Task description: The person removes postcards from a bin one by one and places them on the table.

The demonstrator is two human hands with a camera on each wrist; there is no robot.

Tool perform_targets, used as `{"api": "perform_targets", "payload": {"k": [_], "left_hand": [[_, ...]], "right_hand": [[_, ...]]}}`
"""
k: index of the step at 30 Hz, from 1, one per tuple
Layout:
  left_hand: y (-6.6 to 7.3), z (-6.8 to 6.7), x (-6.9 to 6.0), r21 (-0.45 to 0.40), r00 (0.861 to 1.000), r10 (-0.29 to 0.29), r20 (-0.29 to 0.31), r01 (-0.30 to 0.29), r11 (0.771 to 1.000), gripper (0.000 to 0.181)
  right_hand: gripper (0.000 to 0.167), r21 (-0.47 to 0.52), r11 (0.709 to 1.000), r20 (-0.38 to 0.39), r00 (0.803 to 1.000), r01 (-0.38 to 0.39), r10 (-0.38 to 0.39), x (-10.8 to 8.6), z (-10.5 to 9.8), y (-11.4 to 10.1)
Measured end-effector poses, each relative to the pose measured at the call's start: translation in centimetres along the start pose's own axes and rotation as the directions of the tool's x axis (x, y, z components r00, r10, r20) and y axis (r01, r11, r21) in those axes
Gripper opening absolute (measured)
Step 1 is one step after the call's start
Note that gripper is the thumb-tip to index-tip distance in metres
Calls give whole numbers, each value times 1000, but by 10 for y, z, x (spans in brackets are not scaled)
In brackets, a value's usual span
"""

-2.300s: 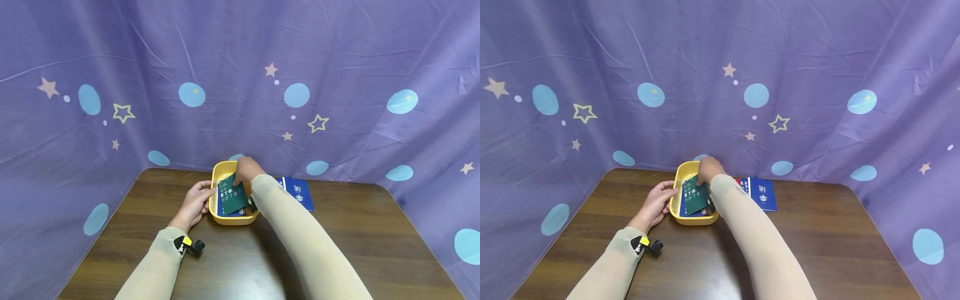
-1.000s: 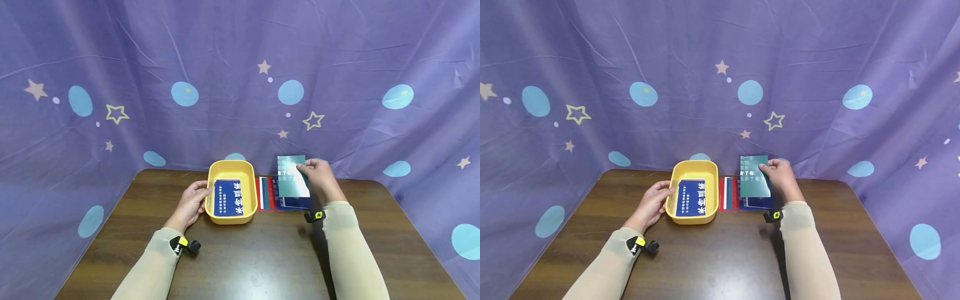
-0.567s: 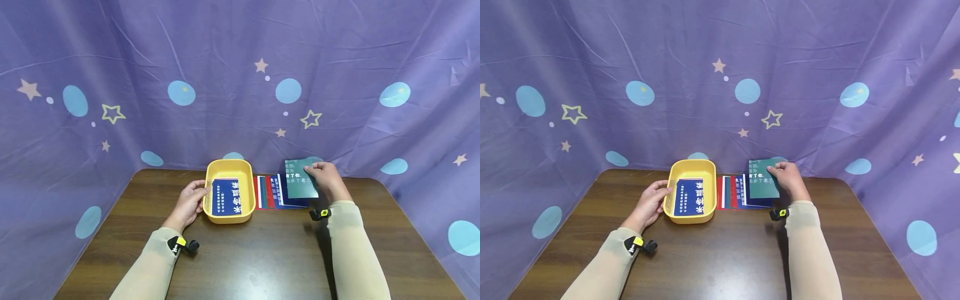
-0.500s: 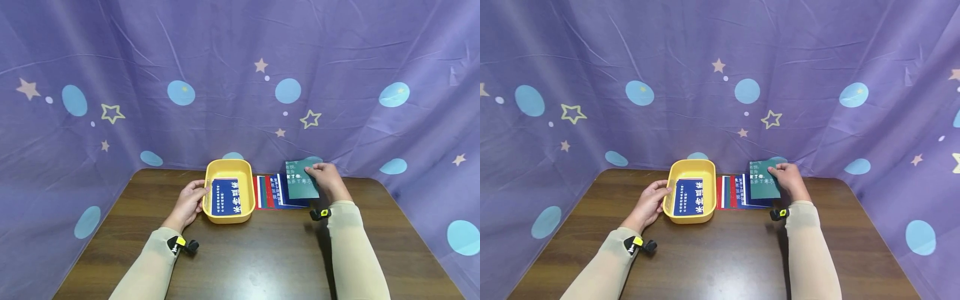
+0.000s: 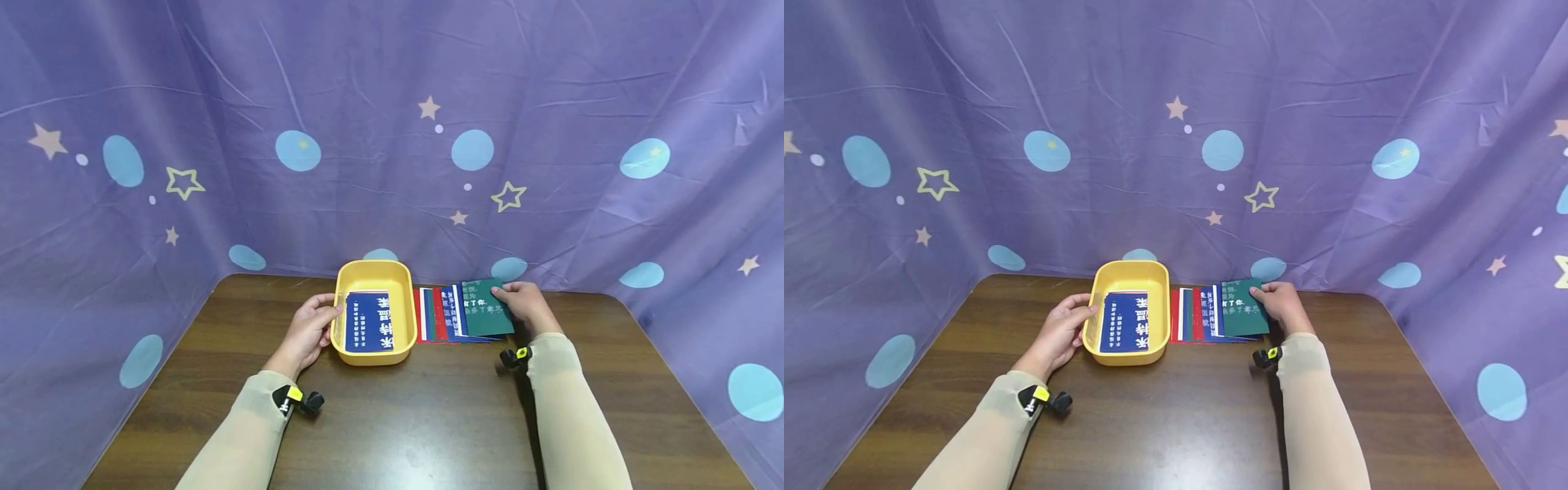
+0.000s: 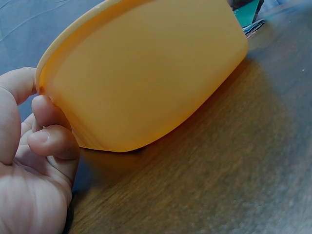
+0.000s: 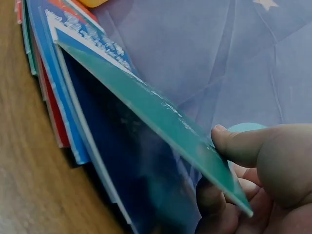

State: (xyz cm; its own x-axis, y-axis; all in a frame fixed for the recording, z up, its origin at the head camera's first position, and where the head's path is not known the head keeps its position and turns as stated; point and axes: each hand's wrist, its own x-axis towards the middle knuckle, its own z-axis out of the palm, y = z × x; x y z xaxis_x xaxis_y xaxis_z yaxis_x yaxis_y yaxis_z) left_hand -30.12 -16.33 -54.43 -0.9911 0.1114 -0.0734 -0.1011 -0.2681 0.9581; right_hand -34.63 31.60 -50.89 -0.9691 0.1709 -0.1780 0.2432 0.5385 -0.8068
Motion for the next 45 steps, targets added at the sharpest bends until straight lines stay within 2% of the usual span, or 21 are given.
{"api": "perform_targets", "payload": {"k": [6, 11, 16, 21, 24, 28, 38, 45], "left_hand": [[-1, 0, 0, -7, 1000, -3, -11, 3, 1000, 43], [-1, -1, 1, -21, 1000, 7, -12, -7, 1000, 43], [-1, -1, 1, -21, 1000, 8, -12, -8, 1000, 43], [0, 0, 0, -13, 1000, 5, -11, -5, 1000, 43], [0, 0, -1, -9, 1000, 4, -9, -4, 1000, 43], [0, 0, -1, -10, 1000, 6, -5, -6, 1000, 44], [-2, -1, 0, -6, 1000, 0, -4, 0, 1000, 44], [-2, -1, 1, -11, 1000, 5, -5, -5, 1000, 45]], "right_hand": [[55, -16, 999, 42, 998, -37, 37, -1, 3, 2], [67, -14, 999, 91, 995, -41, 42, -6, 1, -1], [81, -91, 996, 107, 994, -10, 20, -3, 1, 0], [74, -192, 980, 66, 997, 44, -32, -1, 5, -1], [70, -251, 967, 49, 998, 45, -34, -3, 7, -3], [67, -281, 959, 50, 999, 25, -11, -5, 10, -5], [60, -215, 977, 95, 995, -10, 31, -7, 6, -5], [36, -81, 996, 143, 989, -23, 35, -9, -7, -1]]}}
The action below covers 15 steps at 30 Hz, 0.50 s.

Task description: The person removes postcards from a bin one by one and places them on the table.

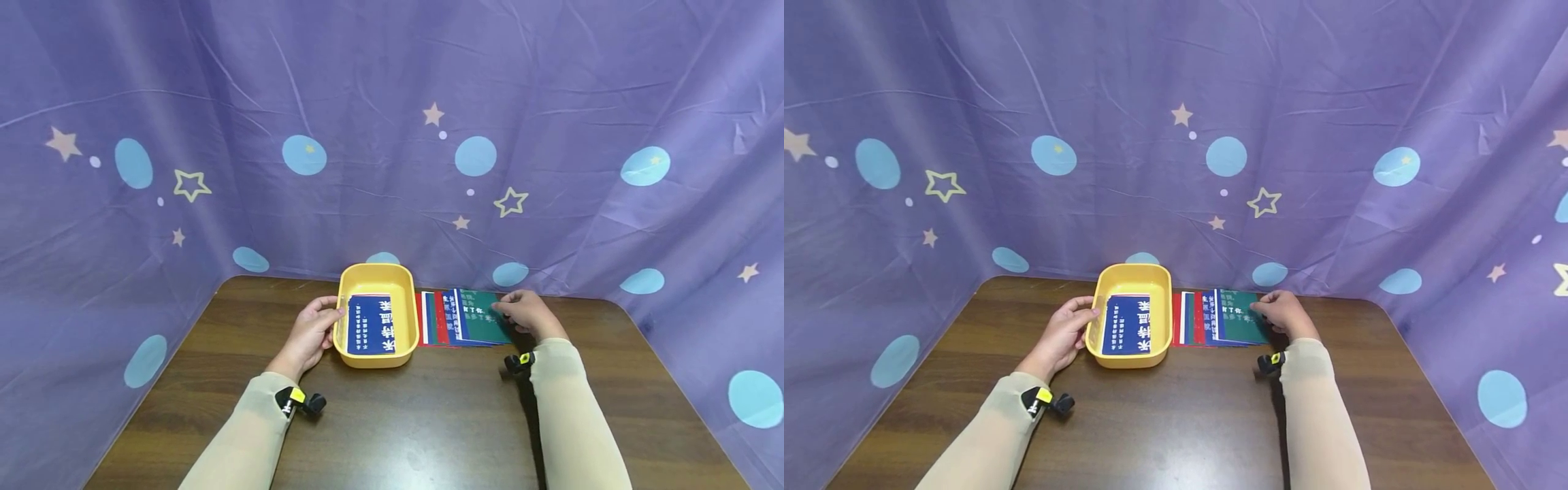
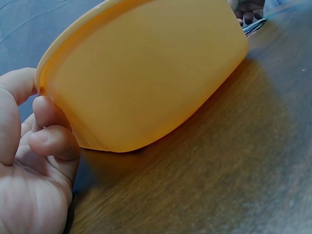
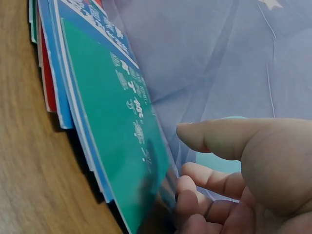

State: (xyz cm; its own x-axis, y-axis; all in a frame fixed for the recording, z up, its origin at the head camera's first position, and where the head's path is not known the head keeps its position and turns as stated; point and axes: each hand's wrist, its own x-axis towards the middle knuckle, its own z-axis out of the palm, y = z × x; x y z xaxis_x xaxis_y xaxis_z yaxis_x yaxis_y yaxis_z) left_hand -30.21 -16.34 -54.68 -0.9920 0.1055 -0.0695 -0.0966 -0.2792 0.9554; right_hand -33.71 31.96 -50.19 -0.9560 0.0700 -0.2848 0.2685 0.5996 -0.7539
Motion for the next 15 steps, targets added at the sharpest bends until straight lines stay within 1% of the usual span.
{"api": "perform_targets", "payload": {"k": [3, 6, 11, 15], "left_hand": [[-1, 0, 1, 4, 1000, -4, 4, 4, 1000, 44], [-1, 0, 1, 6, 1000, -4, 4, 4, 1000, 43], [1, 1, 0, -5, 1000, 1, -2, -2, 1000, 43], [2, 1, -1, 1, 1000, -1, -1, 1, 1000, 44]], "right_hand": [[31, 18, 1000, 5, 1000, 11, -11, -1, -2, -2], [30, -1, 999, -6, 999, 49, -49, -1, -1, -9], [31, -39, 987, -31, 987, 157, -159, -8, 4, -30], [32, -45, 974, -6, 975, 222, -222, -18, 6, -48]]}}
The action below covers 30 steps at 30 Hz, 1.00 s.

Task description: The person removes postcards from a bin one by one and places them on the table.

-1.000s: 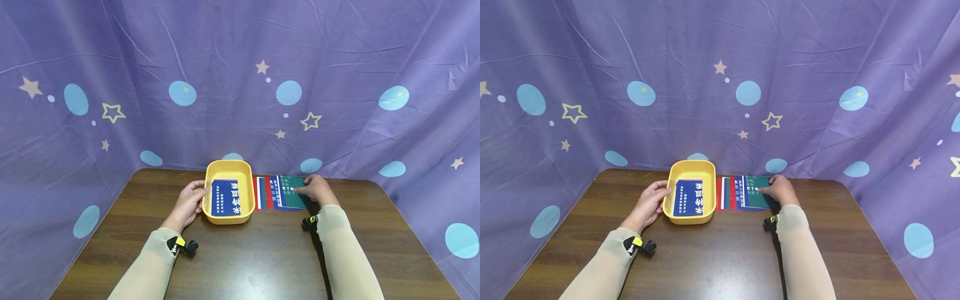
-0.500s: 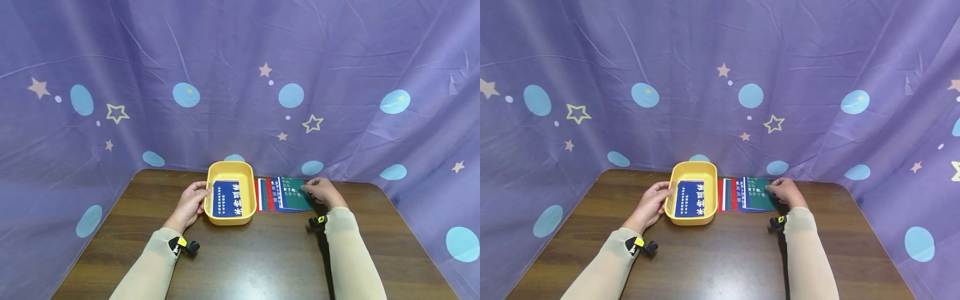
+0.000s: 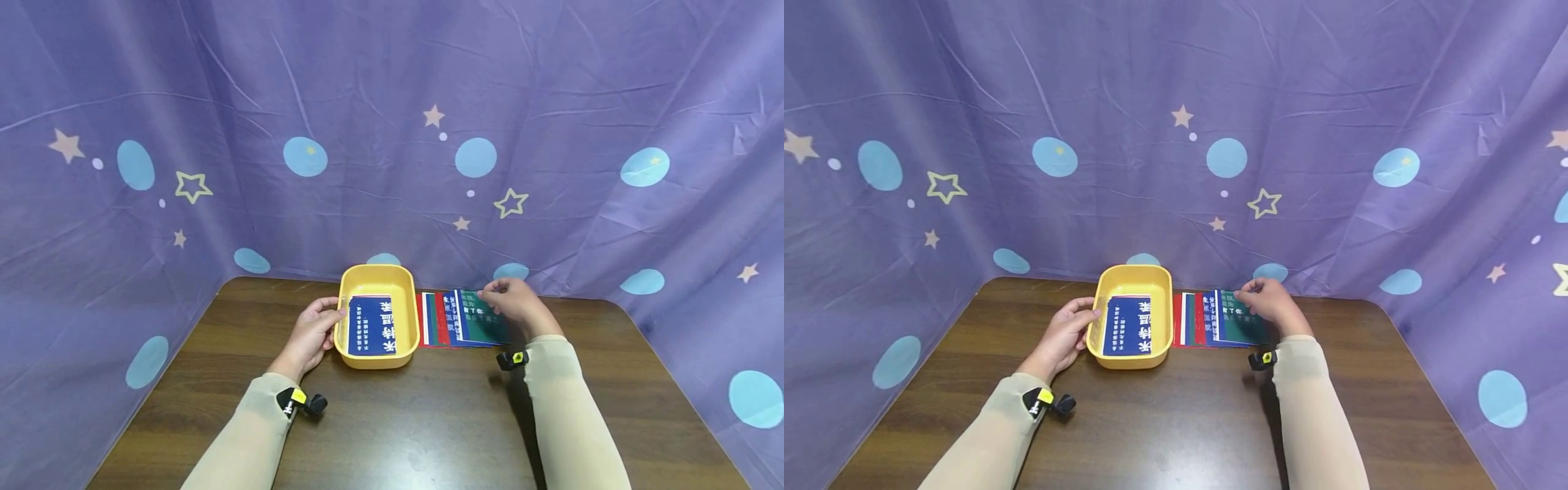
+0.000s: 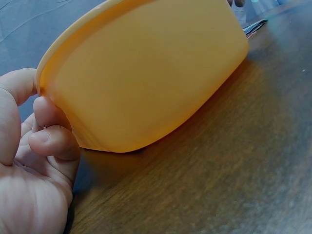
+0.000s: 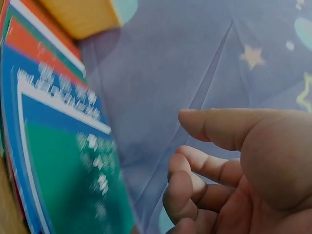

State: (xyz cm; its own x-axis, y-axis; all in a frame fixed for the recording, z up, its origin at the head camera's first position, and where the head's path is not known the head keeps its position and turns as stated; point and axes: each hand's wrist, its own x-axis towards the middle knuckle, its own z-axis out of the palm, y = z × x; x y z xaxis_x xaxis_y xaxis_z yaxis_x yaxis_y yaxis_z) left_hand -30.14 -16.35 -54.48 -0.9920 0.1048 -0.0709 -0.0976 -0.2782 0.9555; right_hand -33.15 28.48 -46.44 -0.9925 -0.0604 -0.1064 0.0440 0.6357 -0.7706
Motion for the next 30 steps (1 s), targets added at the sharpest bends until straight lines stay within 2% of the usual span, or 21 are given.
{"api": "perform_targets", "payload": {"k": [6, 9, 15, 19, 26, 30], "left_hand": [[1, 2, -1, -2, 1000, -6, -2, 6, 1000, 44], [1, 2, -1, 0, 1000, -8, 0, 8, 1000, 45], [1, 1, -1, 3, 1000, -2, 0, 2, 1000, 47], [0, -1, -1, 11, 1000, -5, -1, 5, 1000, 48], [-2, -2, 1, 0, 1000, -4, 0, 4, 1000, 46], [-1, -1, 0, -8, 1000, -4, 3, 4, 1000, 46]], "right_hand": [[34, -25, 998, 35, 997, 66, -65, -8, 4, -26], [33, 2, 996, 43, 995, 86, -86, -10, 11, -39], [28, -16, 986, 61, 984, 168, -167, -11, 36, -73], [26, -47, 978, 110, 974, 203, -197, -6, 57, -102], [36, -90, 983, 252, 958, 162, -135, 19, 94, -153], [43, -105, 986, 366, 927, 127, -81, 37, 116, -169]]}}
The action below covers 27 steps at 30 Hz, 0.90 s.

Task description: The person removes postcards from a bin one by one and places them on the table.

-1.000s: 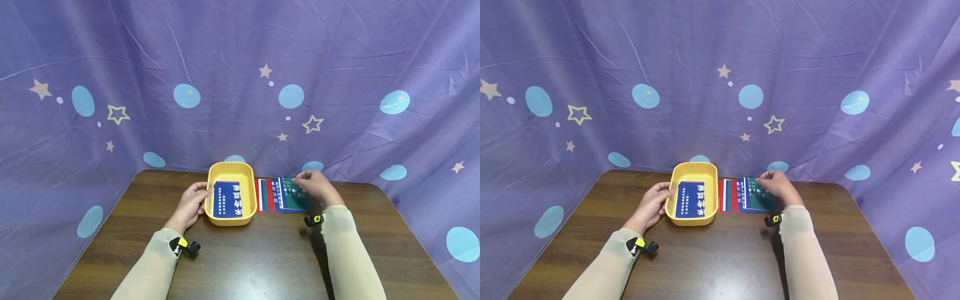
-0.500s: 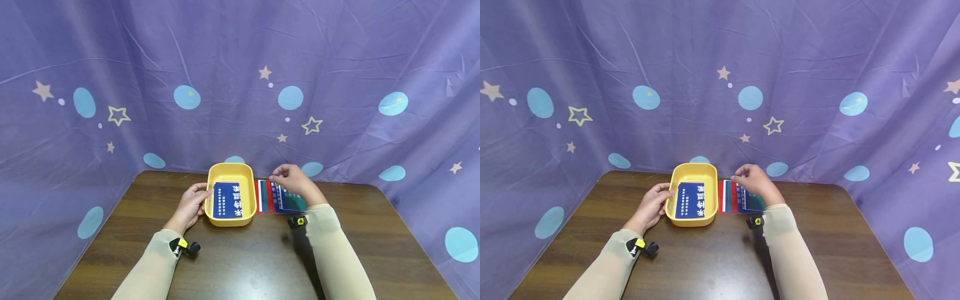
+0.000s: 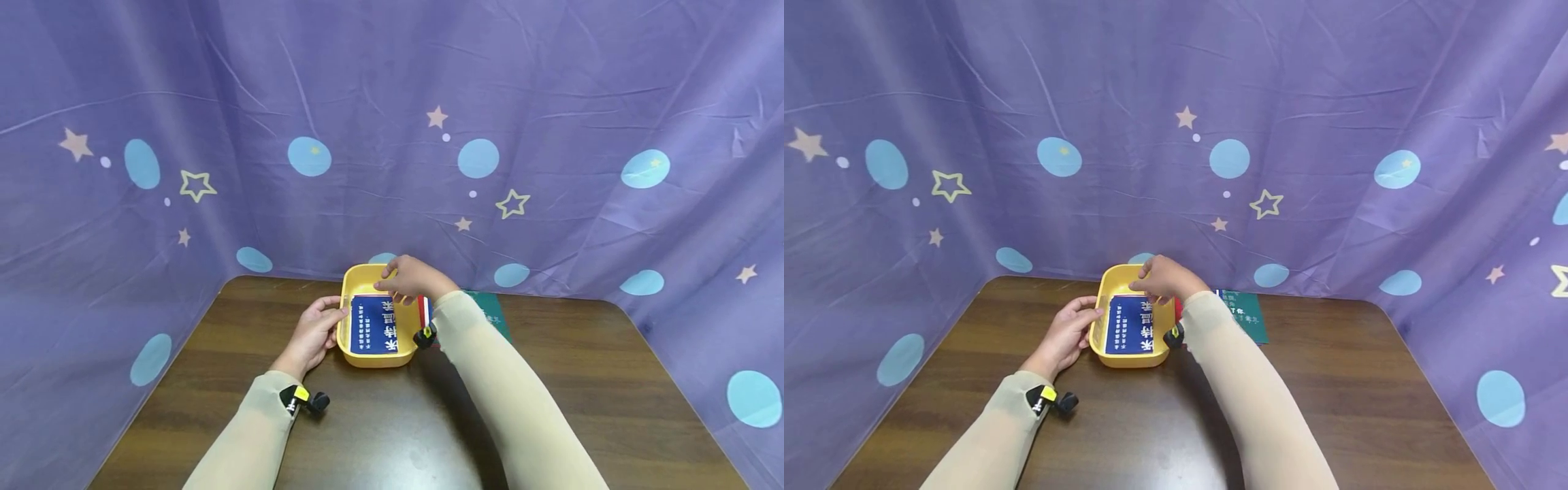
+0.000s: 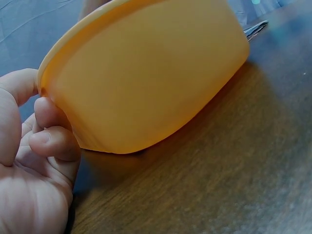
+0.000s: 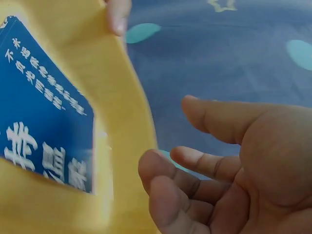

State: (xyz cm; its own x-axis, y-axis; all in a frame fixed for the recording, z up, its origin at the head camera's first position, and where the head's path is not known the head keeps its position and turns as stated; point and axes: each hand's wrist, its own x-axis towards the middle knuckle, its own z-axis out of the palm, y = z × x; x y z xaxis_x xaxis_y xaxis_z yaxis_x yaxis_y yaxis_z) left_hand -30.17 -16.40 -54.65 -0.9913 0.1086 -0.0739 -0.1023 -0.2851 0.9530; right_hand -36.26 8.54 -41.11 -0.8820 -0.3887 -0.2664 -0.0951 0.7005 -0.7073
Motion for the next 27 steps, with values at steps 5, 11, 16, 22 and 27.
{"api": "perform_targets", "payload": {"k": [5, 11, 16, 22, 27], "left_hand": [[1, 2, 0, 1, 1000, 0, 8, 0, 1000, 48], [2, 2, 0, -7, 1000, -2, 3, 2, 1000, 49], [1, 2, -2, -12, 1000, 3, 5, -3, 1000, 48], [2, 3, -2, -7, 1000, 8, 7, -8, 1000, 45], [3, 2, -3, 1, 1000, 10, -1, -10, 1000, 46]], "right_hand": [[26, 9, 999, 73, 996, -49, 48, 27, 14, -4], [47, -212, 966, 16, 988, -150, 156, 59, 35, 2], [44, -359, 906, -52, 974, -226, 223, 78, 50, 7], [68, -472, 843, -96, 966, -257, 241, 93, 57, 17], [62, -500, 834, -132, 972, -233, 193, 91, 59, 18]]}}
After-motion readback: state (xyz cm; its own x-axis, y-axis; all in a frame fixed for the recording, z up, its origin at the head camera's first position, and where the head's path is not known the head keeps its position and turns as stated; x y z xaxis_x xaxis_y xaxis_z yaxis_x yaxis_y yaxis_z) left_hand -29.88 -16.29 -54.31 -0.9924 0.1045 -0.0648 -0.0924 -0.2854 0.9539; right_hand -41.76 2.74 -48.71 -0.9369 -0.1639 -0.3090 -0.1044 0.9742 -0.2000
